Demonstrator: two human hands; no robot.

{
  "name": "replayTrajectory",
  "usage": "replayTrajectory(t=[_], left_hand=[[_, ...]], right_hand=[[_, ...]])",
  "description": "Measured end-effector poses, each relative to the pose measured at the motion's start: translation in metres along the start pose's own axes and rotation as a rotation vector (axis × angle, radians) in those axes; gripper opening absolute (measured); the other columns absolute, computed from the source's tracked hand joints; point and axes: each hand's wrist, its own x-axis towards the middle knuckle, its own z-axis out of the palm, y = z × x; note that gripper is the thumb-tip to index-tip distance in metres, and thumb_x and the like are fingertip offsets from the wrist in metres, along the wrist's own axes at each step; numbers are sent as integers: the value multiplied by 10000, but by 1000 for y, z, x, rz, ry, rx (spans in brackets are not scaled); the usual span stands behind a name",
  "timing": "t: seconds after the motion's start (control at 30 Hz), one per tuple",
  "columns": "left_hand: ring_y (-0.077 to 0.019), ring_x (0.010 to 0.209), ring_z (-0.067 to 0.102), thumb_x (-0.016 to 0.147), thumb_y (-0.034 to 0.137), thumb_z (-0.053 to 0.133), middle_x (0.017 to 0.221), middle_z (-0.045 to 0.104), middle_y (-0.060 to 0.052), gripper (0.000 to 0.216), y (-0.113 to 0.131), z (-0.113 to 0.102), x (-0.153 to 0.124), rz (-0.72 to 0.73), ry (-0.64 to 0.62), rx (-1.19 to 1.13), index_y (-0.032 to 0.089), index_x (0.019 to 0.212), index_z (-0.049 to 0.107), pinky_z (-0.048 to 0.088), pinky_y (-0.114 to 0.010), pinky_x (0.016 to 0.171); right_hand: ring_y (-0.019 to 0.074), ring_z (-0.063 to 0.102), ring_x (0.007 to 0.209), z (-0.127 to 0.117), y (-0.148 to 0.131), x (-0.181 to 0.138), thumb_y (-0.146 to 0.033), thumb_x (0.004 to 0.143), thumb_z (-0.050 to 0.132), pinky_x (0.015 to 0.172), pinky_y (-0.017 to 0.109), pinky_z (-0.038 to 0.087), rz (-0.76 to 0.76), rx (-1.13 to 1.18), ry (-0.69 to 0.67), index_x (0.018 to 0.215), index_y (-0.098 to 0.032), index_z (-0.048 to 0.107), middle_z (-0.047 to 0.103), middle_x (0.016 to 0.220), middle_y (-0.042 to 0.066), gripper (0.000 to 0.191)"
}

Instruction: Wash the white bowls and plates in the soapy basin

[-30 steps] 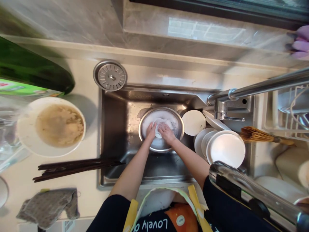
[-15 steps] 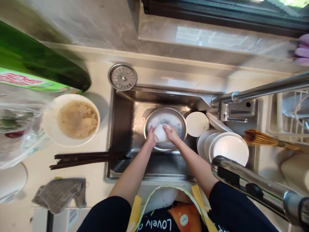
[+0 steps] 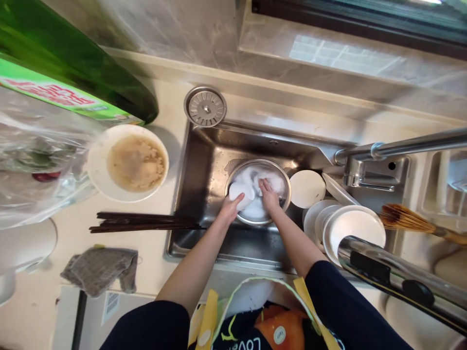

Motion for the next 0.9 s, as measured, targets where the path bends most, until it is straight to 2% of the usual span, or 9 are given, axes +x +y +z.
replayTrajectory(t=[0.13,0.23,0.4,0.47,0.57,0.63,0.77,0.83,0.9], left_hand=[[-271,958,650,620,369,762,1017,699,-127,477,-11,3,4,140,-11,210,111,1006,651,501,-398,881],[-264,907,654,674,359,706,947,710,-115,365,-11,7,6,230,-93,437,111,940,668,506,-386,838],[-213,831,637,737,219,583,853,704,-100,150,-4,8,3,369,-298,662,105,793,663,503,-334,785],[-204,773,627,735,238,587,766,688,-79,152,-2,9,-2,361,-318,690,101,751,649,503,-316,723],[-182,671,602,743,331,599,672,650,-47,240,-2,12,-8,325,-319,737,95,758,641,485,-284,624],[-169,650,592,755,375,585,670,644,-39,287,-4,14,-9,326,-310,753,95,785,641,475,-270,610],[-176,716,600,718,315,606,731,670,-48,218,-8,13,-2,403,-318,691,117,800,645,497,-292,687],[-188,744,604,685,282,633,750,678,-57,182,-7,10,1,419,-344,666,130,784,650,506,-312,713],[-191,736,604,680,292,643,737,675,-59,176,-5,8,1,414,-344,667,135,758,652,505,-310,700]], right_hand=[[199,571,1137,-15,-7,-9,-30,702,374,996,371,430,57,347,-44,1174,-157,613,631,1207,79,544],[185,537,1195,-28,-28,-35,-58,716,351,1037,366,395,-117,578,-26,1164,-163,624,613,1241,67,535],[213,412,1313,-34,-58,-55,-141,769,409,1118,425,276,-409,433,-116,1240,-213,584,534,1341,44,508],[225,447,1280,-33,-59,-39,-179,802,418,1096,410,311,-318,351,-177,1222,-203,597,562,1310,52,457],[239,625,1014,-33,-51,-14,-267,883,363,944,366,454,-60,295,-252,1011,-150,689,711,974,94,369],[236,646,945,-32,-50,-13,-320,917,317,896,350,474,6,289,-197,957,-149,692,714,872,97,415],[233,456,1265,-28,-63,-47,-280,884,340,1072,394,329,-184,318,21,1221,-162,570,578,1272,94,425],[235,364,1335,-27,-71,-57,-220,829,363,1112,421,263,-288,323,5,1280,-146,521,493,1369,93,484],[238,377,1322,-28,-73,-51,-189,785,386,1111,418,264,-292,358,-31,1249,-147,545,505,1355,91,492]])
